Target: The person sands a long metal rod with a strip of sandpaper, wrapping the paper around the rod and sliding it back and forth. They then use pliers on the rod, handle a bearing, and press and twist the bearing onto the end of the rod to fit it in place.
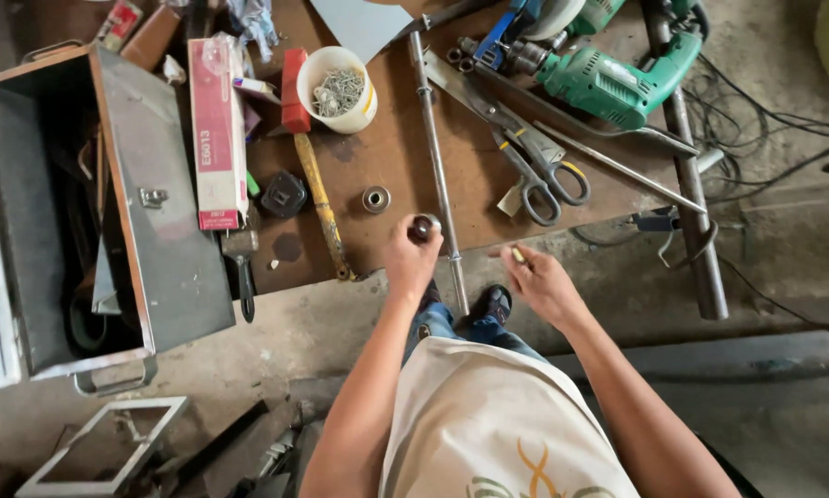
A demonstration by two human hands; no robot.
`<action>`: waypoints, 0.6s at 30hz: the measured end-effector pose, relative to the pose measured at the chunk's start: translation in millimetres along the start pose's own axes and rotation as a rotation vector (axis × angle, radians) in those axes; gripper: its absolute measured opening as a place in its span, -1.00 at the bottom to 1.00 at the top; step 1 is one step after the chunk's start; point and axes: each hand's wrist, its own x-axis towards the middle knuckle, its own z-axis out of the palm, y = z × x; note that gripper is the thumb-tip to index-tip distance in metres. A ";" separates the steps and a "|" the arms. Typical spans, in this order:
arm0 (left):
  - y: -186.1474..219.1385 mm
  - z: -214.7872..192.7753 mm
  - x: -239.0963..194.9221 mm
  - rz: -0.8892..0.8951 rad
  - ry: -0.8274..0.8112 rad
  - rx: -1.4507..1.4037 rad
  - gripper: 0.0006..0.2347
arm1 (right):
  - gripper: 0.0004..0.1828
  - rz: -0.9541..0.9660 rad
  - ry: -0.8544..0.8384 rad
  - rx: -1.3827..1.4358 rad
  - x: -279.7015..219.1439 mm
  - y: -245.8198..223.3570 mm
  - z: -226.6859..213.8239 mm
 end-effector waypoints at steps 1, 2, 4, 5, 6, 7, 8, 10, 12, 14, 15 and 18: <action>-11.5 0.2 8.9 0.231 0.146 0.354 -0.70 | -0.45 0.092 0.088 -0.308 -1.9 -4.4 4.2; -12.1 -4.3 11.1 0.227 0.144 0.348 -0.70 | -0.45 0.096 0.090 -0.314 -3.3 3.9 5.7; -14.8 -14.5 16.4 0.270 0.059 0.575 -0.62 | -0.29 -0.055 0.117 -0.514 -4.5 20.5 9.8; -8.0 -20.1 8.1 0.263 0.056 0.572 -0.62 | -0.29 -0.049 0.114 -0.518 -1.5 29.4 9.9; -1.2 -25.5 -2.2 0.361 0.185 0.626 -0.68 | -0.36 0.022 0.061 -0.574 -0.4 39.7 9.6; 6.2 -29.8 -12.9 0.458 0.314 0.678 -0.72 | -0.41 0.093 0.006 -0.628 0.2 50.3 8.0; 4.1 -27.6 -28.8 0.456 0.314 0.676 -0.72 | -0.41 0.094 0.006 -0.631 1.4 57.7 10.2; 0.4 -23.1 -67.5 -0.071 -0.184 0.218 -0.68 | -0.51 -0.375 0.028 -0.607 -0.9 75.9 13.6; 6.6 -18.5 -90.4 -0.200 -0.288 0.106 -0.65 | -0.50 -0.342 -0.026 -0.570 -6.1 56.9 23.5; 13.2 -13.7 -101.6 -0.323 -0.375 -0.016 -0.63 | -0.47 -0.320 -0.085 -0.540 -6.2 44.2 27.7; 16.3 -12.2 -101.5 -0.382 -0.384 -0.179 -0.66 | -0.47 -0.354 -0.090 -0.517 -4.1 41.0 27.8; 11.7 -8.5 -112.6 -0.465 -0.339 -0.414 -0.70 | -0.50 -0.396 -0.183 -0.426 -10.9 25.8 22.6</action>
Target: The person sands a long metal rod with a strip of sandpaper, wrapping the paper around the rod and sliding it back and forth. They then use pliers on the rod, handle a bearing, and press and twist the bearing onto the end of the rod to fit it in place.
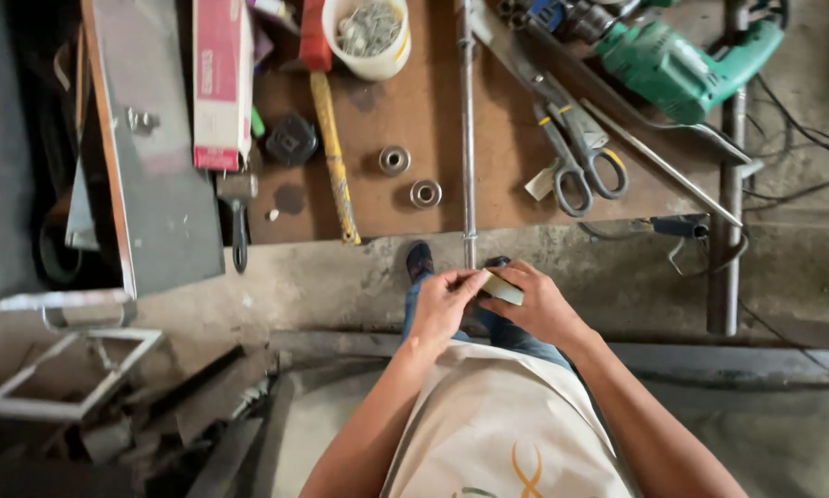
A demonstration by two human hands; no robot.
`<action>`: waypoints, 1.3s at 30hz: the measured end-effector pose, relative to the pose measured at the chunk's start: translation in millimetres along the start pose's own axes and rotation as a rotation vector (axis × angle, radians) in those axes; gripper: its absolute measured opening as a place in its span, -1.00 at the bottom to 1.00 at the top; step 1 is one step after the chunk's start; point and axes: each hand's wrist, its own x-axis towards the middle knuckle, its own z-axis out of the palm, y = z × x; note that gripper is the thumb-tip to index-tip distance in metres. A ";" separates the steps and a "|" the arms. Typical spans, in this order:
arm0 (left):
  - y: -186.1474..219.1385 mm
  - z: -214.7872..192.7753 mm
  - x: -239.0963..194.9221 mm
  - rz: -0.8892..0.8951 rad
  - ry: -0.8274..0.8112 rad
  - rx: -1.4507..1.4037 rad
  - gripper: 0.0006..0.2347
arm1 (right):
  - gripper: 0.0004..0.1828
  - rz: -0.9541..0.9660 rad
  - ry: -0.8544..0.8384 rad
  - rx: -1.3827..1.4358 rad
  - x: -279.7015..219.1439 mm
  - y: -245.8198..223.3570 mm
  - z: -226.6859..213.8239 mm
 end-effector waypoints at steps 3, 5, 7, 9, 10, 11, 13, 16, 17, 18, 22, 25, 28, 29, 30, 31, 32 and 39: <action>-4.9 4.7 -5.4 -0.003 0.033 -0.142 -0.71 | -0.63 0.175 -0.093 0.340 -3.7 34.7 11.2; -7.7 11.4 -12.0 -0.018 0.054 -0.213 -0.71 | -0.72 0.388 -0.146 0.597 -11.1 57.3 21.7; -6.3 13.3 -12.5 -0.079 0.098 -0.435 -0.68 | -0.77 0.305 -0.178 0.855 -11.7 59.3 27.3; -15.2 7.5 -16.4 -0.112 0.100 -0.471 -0.67 | -0.78 0.304 -0.167 0.847 -13.6 57.6 30.0; -18.2 4.7 -15.1 -0.136 0.097 -0.512 -0.67 | -0.79 0.295 -0.151 0.829 -12.2 56.8 29.7; -15.6 4.5 -16.8 -0.137 0.088 -0.507 -0.67 | -0.79 0.294 -0.141 0.831 -15.5 60.8 33.4; -5.7 -1.1 -14.2 -0.160 0.053 -0.484 -0.64 | -0.83 0.259 -0.102 0.862 -13.8 66.4 42.6; 13.3 -2.7 -17.9 -0.174 -0.006 -0.429 -0.65 | -0.85 0.234 -0.011 1.027 -16.9 61.9 54.7; 7.6 -6.1 -17.4 -0.180 -0.020 -0.423 -0.65 | -0.85 0.237 0.006 1.029 -18.6 63.4 62.5; 2.4 -10.4 -16.8 -0.057 -0.047 -0.301 -0.69 | -0.85 0.230 0.068 1.119 -18.9 64.3 70.4; -24.9 -33.8 -0.2 0.183 -0.133 -0.014 -0.82 | -0.82 0.307 0.232 0.924 -20.6 62.4 99.8; -15.3 -56.1 1.4 0.099 -0.140 0.056 -0.85 | -0.75 0.331 0.194 0.539 -14.8 18.7 66.3; 11.7 -65.4 5.0 0.131 -0.181 0.137 -0.85 | -0.64 0.465 0.388 0.298 -4.3 6.3 28.4; 15.4 -69.6 -0.2 0.123 -0.176 0.133 -0.85 | -0.64 0.469 0.379 0.297 -5.0 13.7 18.1; 19.8 -72.6 -0.9 0.118 -0.229 0.089 -0.86 | -0.68 0.450 0.453 0.217 -2.6 22.5 5.4; 24.7 -75.1 -1.8 0.114 -0.283 0.045 -0.85 | -0.71 0.429 0.527 0.138 -0.3 31.0 -8.1; 36.7 -72.6 1.3 0.122 -0.278 0.039 -0.85 | -0.71 0.420 0.524 0.131 4.4 46.0 -21.7; 92.9 -52.9 -6.4 0.342 -0.106 0.295 -0.74 | -0.57 0.186 0.680 -0.415 53.7 81.0 -74.4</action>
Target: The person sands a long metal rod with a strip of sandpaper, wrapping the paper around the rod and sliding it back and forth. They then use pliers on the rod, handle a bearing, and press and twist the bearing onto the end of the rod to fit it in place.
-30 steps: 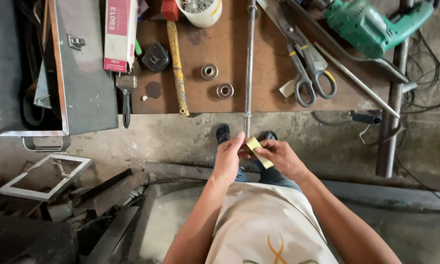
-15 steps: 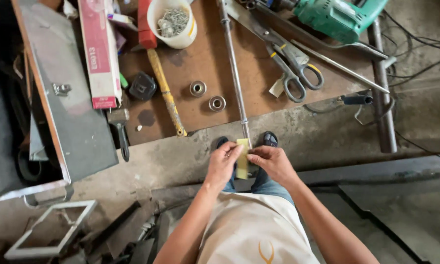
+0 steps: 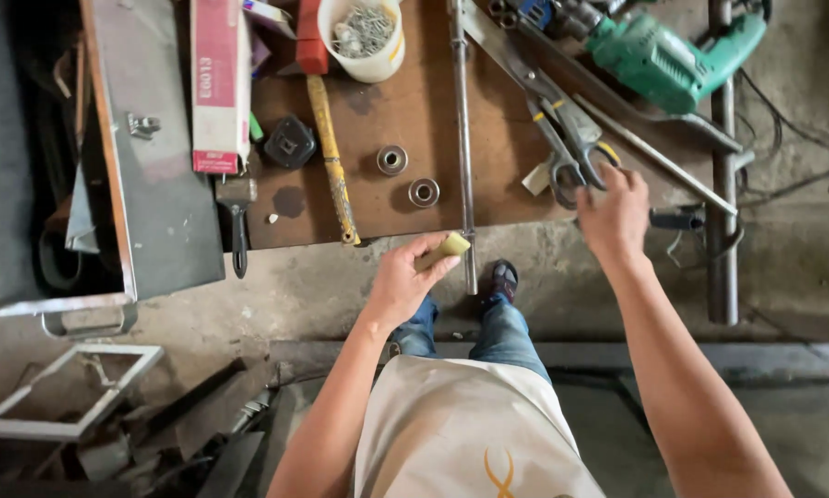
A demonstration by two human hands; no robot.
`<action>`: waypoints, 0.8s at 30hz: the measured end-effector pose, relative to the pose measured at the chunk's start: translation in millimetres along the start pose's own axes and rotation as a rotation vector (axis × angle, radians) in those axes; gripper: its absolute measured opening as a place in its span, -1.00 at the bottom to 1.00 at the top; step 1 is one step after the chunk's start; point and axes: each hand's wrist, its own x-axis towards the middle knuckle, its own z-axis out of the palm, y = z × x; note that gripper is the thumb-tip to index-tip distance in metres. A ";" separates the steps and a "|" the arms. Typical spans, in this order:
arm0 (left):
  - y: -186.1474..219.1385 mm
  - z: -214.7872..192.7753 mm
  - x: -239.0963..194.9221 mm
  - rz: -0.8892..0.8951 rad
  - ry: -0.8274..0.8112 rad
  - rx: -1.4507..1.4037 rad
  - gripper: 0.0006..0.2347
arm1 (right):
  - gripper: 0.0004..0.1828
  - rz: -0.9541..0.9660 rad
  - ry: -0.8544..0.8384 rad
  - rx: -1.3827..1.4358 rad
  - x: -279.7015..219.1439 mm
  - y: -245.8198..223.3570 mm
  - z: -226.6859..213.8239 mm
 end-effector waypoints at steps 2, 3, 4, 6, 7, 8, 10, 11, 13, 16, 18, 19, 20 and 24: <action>14.8 6.8 4.4 0.071 0.078 0.123 -0.70 | -0.39 -0.110 -0.021 -0.079 17.2 3.1 8.6; 21.4 11.0 6.5 0.155 0.149 0.188 -0.67 | -0.25 -0.157 -0.061 -0.078 25.8 6.7 13.4; 28.2 15.0 8.3 0.239 0.220 0.253 -0.64 | -0.11 -0.204 -0.101 -0.076 34.3 9.8 18.2; 36.1 22.8 15.7 0.208 0.266 0.176 -0.66 | -0.09 -0.208 -0.137 -0.102 53.1 21.1 28.7; 39.1 25.9 16.7 0.165 0.292 0.092 -0.67 | -0.07 -0.191 -0.180 -0.136 60.0 25.6 35.2; 45.6 25.9 15.3 0.168 0.314 0.095 -0.67 | -0.07 -0.212 -0.183 -0.129 66.5 18.6 29.1; 58.2 26.5 15.0 -0.025 0.182 -0.394 -0.73 | -0.38 -0.095 -0.450 -0.129 81.3 5.6 15.3; 62.2 25.7 16.3 -0.017 0.196 -0.399 -0.73 | -0.38 -0.112 -0.451 -0.131 85.5 6.4 13.4; 67.3 25.8 18.0 -0.128 0.065 -0.729 -0.72 | -0.77 0.370 -0.784 0.387 91.2 11.0 9.7; 58.6 23.5 35.7 -0.282 0.047 -0.669 -0.73 | -0.82 0.599 -0.768 0.989 79.3 -13.4 -14.4; 62.7 26.3 42.3 -0.327 0.068 -0.532 -0.75 | -0.73 0.502 -0.750 0.876 61.5 -17.6 -37.3; 66.8 25.0 49.6 -0.361 0.082 -0.382 -0.77 | -0.61 0.399 -0.720 0.773 56.1 -21.9 -48.2; 69.6 24.4 52.1 -0.359 0.079 -0.382 -0.77 | -0.61 0.399 -0.716 0.773 38.1 -15.7 -55.1; 91.4 28.1 60.1 -0.046 0.212 0.467 -0.79 | -0.40 0.212 -0.866 0.923 -36.3 39.2 -59.4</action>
